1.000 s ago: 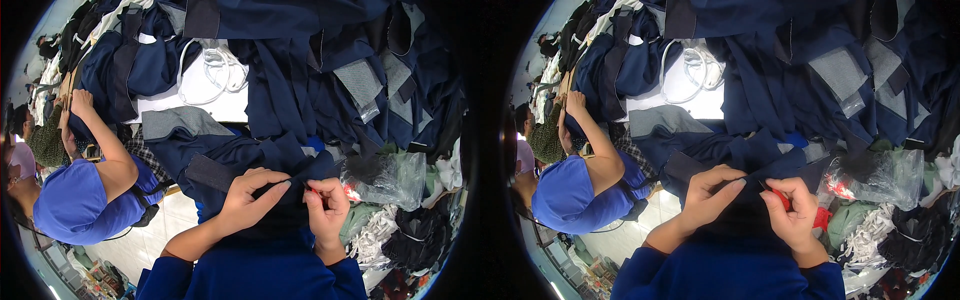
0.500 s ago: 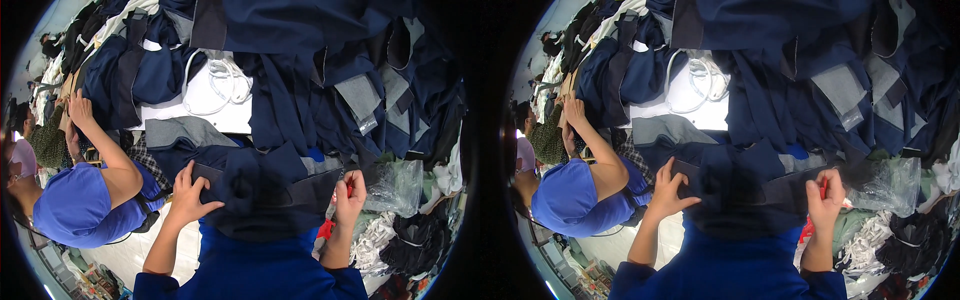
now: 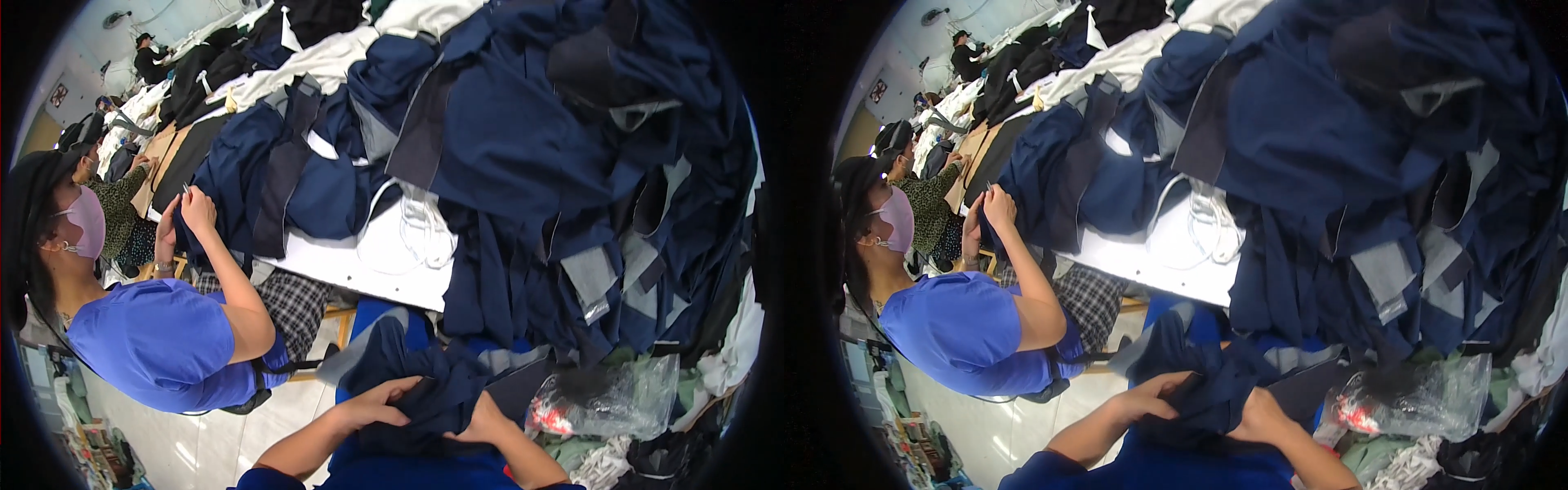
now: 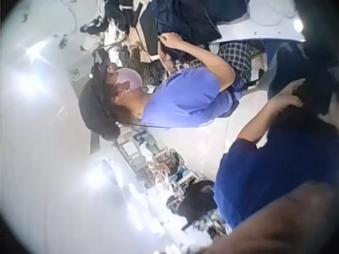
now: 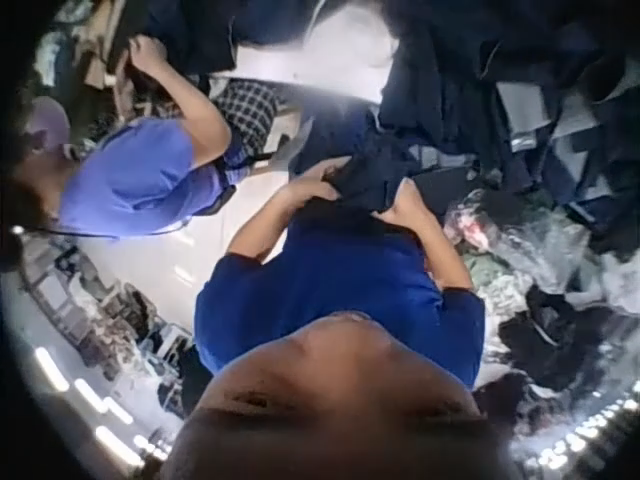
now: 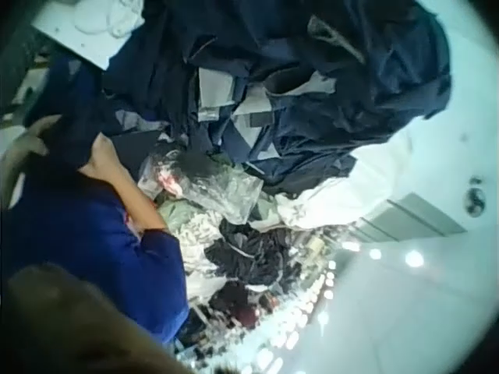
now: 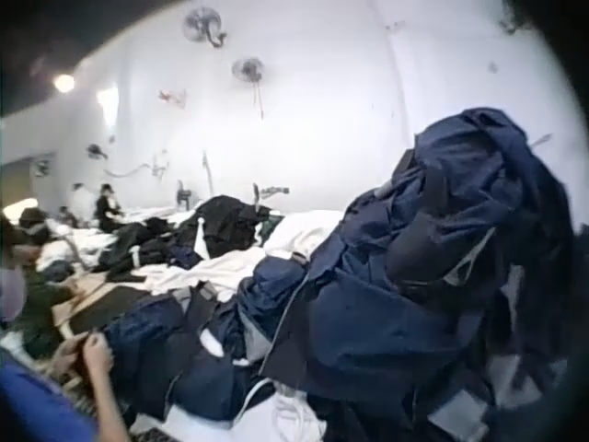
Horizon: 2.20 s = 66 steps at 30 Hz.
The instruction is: Trim loose threads from fabric pieces using a pair of small thread clippers.
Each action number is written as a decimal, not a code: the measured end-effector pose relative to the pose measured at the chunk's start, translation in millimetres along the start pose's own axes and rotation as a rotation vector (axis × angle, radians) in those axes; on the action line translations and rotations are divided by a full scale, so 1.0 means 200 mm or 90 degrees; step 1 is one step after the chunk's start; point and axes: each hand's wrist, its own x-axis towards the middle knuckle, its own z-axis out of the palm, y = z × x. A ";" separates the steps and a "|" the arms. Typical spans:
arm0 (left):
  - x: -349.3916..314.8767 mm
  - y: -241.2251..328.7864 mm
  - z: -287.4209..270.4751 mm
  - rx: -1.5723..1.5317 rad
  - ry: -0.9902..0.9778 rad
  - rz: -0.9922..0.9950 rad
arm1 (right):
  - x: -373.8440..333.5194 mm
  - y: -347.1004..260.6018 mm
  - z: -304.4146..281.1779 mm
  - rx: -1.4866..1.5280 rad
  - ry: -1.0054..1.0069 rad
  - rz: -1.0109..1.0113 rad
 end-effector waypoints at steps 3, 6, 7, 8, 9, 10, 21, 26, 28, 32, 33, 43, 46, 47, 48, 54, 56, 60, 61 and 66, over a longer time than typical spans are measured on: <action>-0.04 0.04 0.04 -0.087 -0.029 0.064 | -0.02 -0.01 0.07 0.240 0.038 0.015; -0.09 0.09 0.05 -0.128 0.055 0.174 | 0.02 -0.14 0.00 0.506 0.117 0.102; -0.11 0.13 0.07 -0.119 0.117 0.212 | 0.00 -0.10 -0.03 0.518 0.097 0.109; -0.11 0.21 0.13 -0.051 0.186 0.250 | -0.03 -0.07 -0.07 0.502 0.106 0.171; -0.08 0.20 0.08 0.064 0.212 0.288 | -0.04 -0.03 -0.10 0.486 0.115 0.234; -0.04 0.16 0.01 0.174 0.237 0.317 | -0.01 -0.02 -0.12 0.731 0.233 0.326; 0.09 -0.09 -0.45 0.455 0.446 0.362 | -0.18 0.12 -0.48 0.659 0.190 0.417; 0.06 0.02 -0.53 0.277 0.448 0.315 | -0.37 0.17 -0.42 0.635 0.151 0.444; 0.04 0.05 -0.49 0.307 0.467 0.309 | -0.47 0.17 -0.40 0.629 0.151 0.453; 0.03 -0.03 -0.48 0.353 0.336 0.178 | -0.51 0.19 -0.37 0.612 0.166 0.458; 0.05 -0.05 -0.46 0.370 0.266 0.101 | -0.50 0.19 -0.35 0.605 0.171 0.460; 0.34 -0.20 0.02 0.375 -0.208 0.221 | -0.29 0.07 -0.19 0.543 0.239 0.461; 0.31 -0.12 0.01 0.105 -0.142 0.056 | -0.29 0.08 -0.20 0.520 0.251 0.453; 0.29 -0.07 -0.02 0.090 -0.126 0.089 | -0.25 0.10 -0.23 0.512 0.260 0.449; 0.26 -0.04 -0.04 0.127 -0.175 0.038 | -0.19 0.10 -0.24 0.503 0.269 0.444; 0.25 0.01 -0.10 0.329 -0.281 0.071 | -0.14 0.09 -0.16 0.466 0.285 0.409; 0.35 -0.04 -0.09 0.269 -0.201 0.103 | -0.06 0.06 -0.11 0.450 0.292 0.397; 0.38 0.08 0.11 -0.172 0.253 -0.054 | -0.68 0.18 -0.14 0.424 0.278 0.371; 0.37 0.07 0.06 -0.211 0.191 0.077 | -0.67 0.17 -0.14 0.418 0.272 0.363; 0.27 0.28 -0.13 -0.344 0.055 0.468 | -0.17 -0.30 -0.49 -0.159 -0.016 0.023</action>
